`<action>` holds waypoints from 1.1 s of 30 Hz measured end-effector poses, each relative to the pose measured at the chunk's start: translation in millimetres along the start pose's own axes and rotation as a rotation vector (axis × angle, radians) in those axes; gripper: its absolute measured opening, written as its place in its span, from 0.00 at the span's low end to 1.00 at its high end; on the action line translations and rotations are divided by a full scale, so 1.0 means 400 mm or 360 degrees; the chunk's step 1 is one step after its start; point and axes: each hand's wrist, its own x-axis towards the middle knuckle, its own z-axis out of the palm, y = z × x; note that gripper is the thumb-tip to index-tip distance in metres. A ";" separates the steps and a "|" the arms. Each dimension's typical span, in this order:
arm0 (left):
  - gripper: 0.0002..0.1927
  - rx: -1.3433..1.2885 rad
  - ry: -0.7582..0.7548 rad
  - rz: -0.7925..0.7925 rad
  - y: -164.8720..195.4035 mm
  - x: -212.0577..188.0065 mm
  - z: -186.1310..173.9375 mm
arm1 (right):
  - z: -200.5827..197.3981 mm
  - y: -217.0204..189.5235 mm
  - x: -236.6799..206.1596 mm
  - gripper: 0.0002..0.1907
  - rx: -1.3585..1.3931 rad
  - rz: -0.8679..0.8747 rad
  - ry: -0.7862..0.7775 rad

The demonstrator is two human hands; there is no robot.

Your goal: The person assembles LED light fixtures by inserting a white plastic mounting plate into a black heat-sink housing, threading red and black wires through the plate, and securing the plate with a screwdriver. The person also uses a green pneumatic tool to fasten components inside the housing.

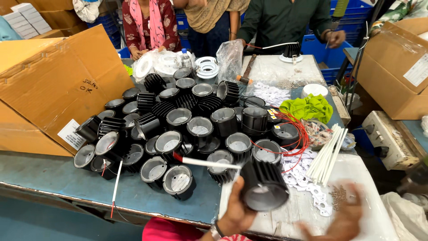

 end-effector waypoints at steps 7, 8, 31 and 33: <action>0.48 0.0575 -0.0313 0.0249 -0.081 -0.045 0.003 | 0.083 -0.133 -0.062 0.55 0.0431 -0.0580 -0.0383; 0.48 0.0655 -0.0413 0.0215 -0.072 -0.052 0.003 | 0.076 -0.133 -0.052 0.54 0.0401 -0.0516 -0.0396; 0.29 0.2571 -0.0481 0.0120 0.178 -0.161 -0.047 | 0.116 -0.131 0.021 0.73 0.0235 0.0314 -0.2177; 0.27 0.2585 -0.0304 0.0307 0.162 -0.168 -0.056 | 0.123 -0.114 0.007 0.72 0.0433 0.0243 -0.2054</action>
